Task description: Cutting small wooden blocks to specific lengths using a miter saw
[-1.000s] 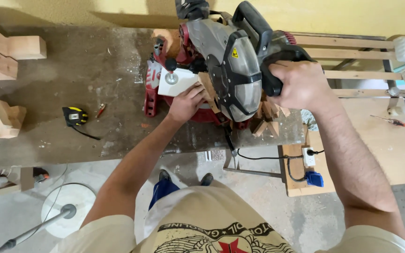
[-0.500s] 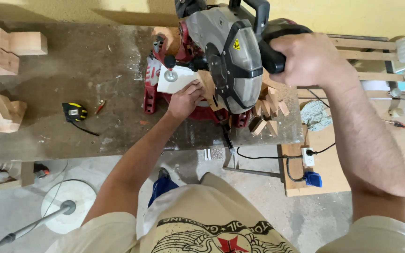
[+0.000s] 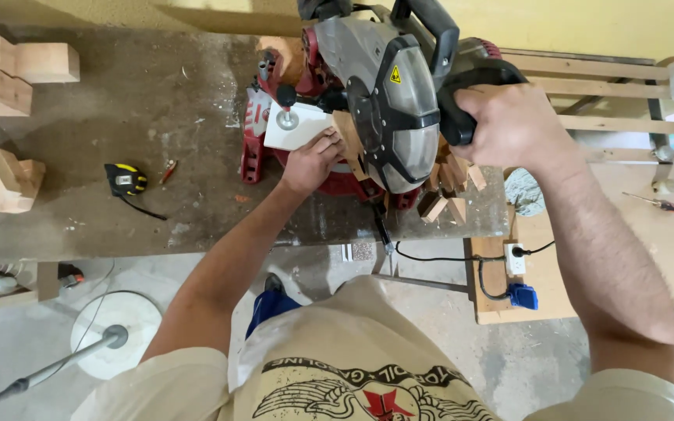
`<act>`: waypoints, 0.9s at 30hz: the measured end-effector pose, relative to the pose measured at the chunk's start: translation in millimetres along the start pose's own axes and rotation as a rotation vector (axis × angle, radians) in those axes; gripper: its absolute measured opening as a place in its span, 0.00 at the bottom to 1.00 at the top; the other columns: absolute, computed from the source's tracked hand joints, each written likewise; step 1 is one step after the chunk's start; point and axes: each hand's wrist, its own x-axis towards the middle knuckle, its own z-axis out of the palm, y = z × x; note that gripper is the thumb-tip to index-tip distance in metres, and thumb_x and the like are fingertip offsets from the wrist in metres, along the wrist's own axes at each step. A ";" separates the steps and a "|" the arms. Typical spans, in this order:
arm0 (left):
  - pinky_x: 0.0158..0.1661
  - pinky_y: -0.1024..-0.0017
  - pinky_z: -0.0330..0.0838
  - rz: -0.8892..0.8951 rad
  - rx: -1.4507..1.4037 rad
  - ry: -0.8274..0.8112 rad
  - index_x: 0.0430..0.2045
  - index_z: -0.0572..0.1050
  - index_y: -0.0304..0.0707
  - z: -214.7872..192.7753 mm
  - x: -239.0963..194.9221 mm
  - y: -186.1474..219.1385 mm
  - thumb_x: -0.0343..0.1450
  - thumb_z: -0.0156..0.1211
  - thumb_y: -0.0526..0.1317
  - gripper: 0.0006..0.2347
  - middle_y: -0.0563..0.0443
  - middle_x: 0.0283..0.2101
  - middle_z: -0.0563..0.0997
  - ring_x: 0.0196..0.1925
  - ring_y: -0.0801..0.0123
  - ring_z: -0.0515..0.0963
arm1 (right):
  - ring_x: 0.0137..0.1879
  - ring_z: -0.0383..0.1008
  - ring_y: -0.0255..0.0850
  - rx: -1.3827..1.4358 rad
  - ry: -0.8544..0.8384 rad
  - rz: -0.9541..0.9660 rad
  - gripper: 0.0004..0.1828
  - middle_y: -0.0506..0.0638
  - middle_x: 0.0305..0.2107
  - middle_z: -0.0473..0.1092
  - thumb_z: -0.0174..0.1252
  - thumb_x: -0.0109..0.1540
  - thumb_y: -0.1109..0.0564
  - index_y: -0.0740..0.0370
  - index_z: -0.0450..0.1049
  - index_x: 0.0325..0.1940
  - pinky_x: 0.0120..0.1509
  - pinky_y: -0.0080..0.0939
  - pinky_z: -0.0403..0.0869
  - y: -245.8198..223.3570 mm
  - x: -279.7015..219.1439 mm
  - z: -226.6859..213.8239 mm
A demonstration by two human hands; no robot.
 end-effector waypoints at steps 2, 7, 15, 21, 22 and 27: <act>0.52 0.70 0.80 -0.002 0.013 0.012 0.41 0.84 0.38 7.5 -5.4 -1.5 0.71 0.71 0.35 0.07 0.52 0.48 0.83 0.57 0.64 0.81 | 0.38 0.78 0.48 -0.050 -0.002 0.005 0.22 0.45 0.26 0.76 0.59 0.56 0.33 0.49 0.67 0.37 0.40 0.51 0.76 8.3 2.0 25.5; 0.52 0.78 0.77 -0.046 0.164 0.065 0.40 0.82 0.56 26.1 -15.0 -7.2 0.66 0.70 0.47 0.10 0.66 0.47 0.82 0.58 0.74 0.80 | 0.46 0.81 0.37 -0.103 0.336 -0.028 0.25 0.32 0.34 0.74 0.58 0.46 0.26 0.37 0.70 0.39 0.53 0.42 0.80 23.2 3.1 67.7; 0.51 0.79 0.77 -0.057 0.166 0.077 0.39 0.83 0.56 28.0 -14.5 -8.0 0.67 0.70 0.46 0.09 0.65 0.45 0.83 0.57 0.74 0.81 | 0.46 0.81 0.41 -0.059 0.379 -0.045 0.27 0.35 0.35 0.74 0.58 0.45 0.28 0.39 0.72 0.41 0.51 0.46 0.80 25.0 3.4 77.6; 0.49 0.78 0.78 -0.059 0.160 0.081 0.37 0.82 0.56 25.7 -13.3 -6.9 0.66 0.71 0.46 0.09 0.65 0.45 0.83 0.55 0.73 0.82 | 0.43 0.81 0.39 -0.064 0.469 -0.078 0.24 0.34 0.32 0.73 0.59 0.46 0.28 0.38 0.72 0.38 0.48 0.42 0.79 18.3 1.2 77.6; 0.49 0.78 0.79 -0.059 0.161 0.075 0.38 0.82 0.56 25.2 -14.1 -6.5 0.66 0.71 0.46 0.09 0.64 0.45 0.83 0.55 0.72 0.82 | 0.42 0.81 0.40 -0.056 0.497 -0.081 0.22 0.35 0.31 0.73 0.60 0.47 0.30 0.39 0.72 0.37 0.47 0.42 0.79 15.3 1.3 75.9; 0.49 0.77 0.79 -0.062 0.163 0.058 0.39 0.82 0.55 20.6 -11.7 -3.0 0.63 0.73 0.46 0.12 0.64 0.45 0.83 0.56 0.73 0.81 | 0.41 0.80 0.39 -0.060 0.543 -0.108 0.21 0.35 0.31 0.73 0.60 0.47 0.31 0.40 0.73 0.37 0.45 0.40 0.78 20.5 -4.0 93.7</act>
